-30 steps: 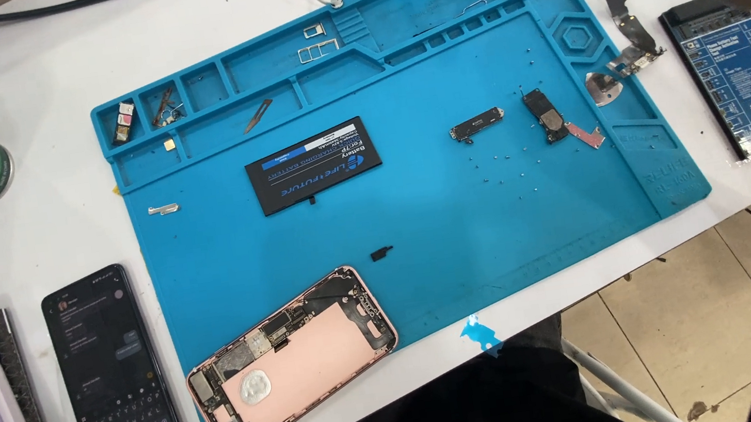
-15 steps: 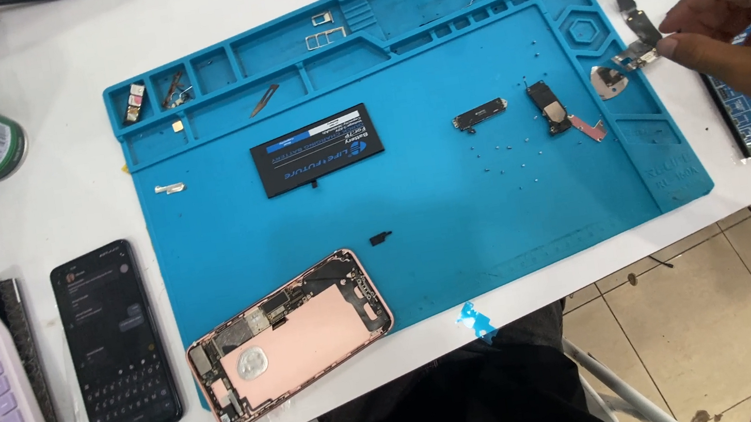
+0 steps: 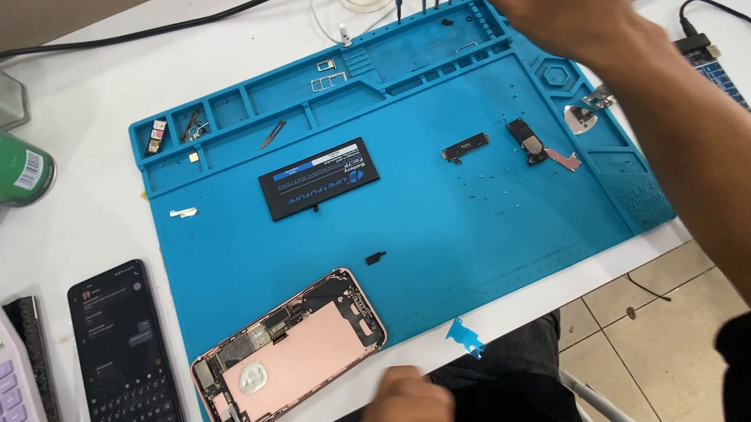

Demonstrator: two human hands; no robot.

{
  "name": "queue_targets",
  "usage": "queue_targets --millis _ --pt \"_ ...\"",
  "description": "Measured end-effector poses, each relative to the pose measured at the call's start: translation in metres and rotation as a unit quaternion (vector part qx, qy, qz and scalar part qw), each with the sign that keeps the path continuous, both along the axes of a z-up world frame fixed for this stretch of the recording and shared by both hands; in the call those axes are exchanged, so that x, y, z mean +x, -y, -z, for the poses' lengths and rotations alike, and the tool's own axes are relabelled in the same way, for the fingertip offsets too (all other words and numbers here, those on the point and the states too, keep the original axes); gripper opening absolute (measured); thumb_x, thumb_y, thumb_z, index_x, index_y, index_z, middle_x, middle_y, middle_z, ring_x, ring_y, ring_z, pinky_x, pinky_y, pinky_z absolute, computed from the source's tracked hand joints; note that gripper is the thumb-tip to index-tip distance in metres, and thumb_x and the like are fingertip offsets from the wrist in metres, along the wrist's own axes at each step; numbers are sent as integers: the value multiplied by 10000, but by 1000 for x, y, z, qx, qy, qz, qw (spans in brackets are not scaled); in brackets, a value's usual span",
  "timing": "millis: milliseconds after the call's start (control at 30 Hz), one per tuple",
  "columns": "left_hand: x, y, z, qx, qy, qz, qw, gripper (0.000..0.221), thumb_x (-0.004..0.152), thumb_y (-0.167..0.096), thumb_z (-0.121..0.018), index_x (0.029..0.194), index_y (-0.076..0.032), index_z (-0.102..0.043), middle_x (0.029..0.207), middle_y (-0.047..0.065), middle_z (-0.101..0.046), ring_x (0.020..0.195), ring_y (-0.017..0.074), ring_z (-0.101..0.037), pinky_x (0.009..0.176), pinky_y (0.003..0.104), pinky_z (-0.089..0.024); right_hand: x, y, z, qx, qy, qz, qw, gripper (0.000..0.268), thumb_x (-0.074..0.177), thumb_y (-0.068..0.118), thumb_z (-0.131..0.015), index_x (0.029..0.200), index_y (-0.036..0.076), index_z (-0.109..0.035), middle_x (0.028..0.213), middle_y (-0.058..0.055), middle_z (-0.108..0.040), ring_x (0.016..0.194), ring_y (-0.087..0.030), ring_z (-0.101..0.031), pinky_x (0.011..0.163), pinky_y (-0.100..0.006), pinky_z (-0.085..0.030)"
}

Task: The person repairs a disassembled smartphone by handling internal components and flex cables. They connect a ribbon cable to the motherboard and use a screwdriver to secure parts inside the phone's chassis.

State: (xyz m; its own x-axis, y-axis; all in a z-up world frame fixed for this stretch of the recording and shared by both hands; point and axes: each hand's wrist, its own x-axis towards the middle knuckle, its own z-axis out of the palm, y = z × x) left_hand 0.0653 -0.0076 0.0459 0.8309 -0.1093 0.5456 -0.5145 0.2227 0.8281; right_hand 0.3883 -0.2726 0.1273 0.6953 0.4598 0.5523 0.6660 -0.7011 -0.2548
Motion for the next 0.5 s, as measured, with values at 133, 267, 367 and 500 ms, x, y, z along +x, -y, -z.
queue_targets --millis 133,267,367,500 --pt "-14 -85 55 182 99 -191 960 99 884 -145 -619 944 -223 -620 856 16 -625 771 171 -632 821 388 -498 50 -22 31 14 8 96 995 210 1083 41 -713 1263 -28 -629 1193 -240 -598 965 -370 -615 717 -447 -510" --pt "-38 -109 59 246 -34 -327 912 61 812 -171 -633 829 -228 -646 779 -6 -652 760 145 -632 817 333 -458 69 -31 49 -5 -103 160 982 226 1105 114 -591 1311 31 -635 1087 -164 -653 754 -255 -602 553 -344 -477" --pt "-20 -113 72 297 -134 -334 885 286 642 -381 -624 496 -135 -629 520 -7 -657 535 108 -609 591 291 -403 70 -32 50 29 -132 175 975 160 1085 146 -668 1176 15 -684 1045 -163 -661 920 -305 -659 728 -373 -562" --pt "-22 -139 100 438 -55 -244 864 321 730 -441 -720 530 -192 -687 516 -85 -690 508 84 -652 578 281 -461 59 -18 40 -9 -5 84 996 120 1169 86 -518 1233 4 -578 991 -161 -552 775 -267 -512 639 -404 -424"
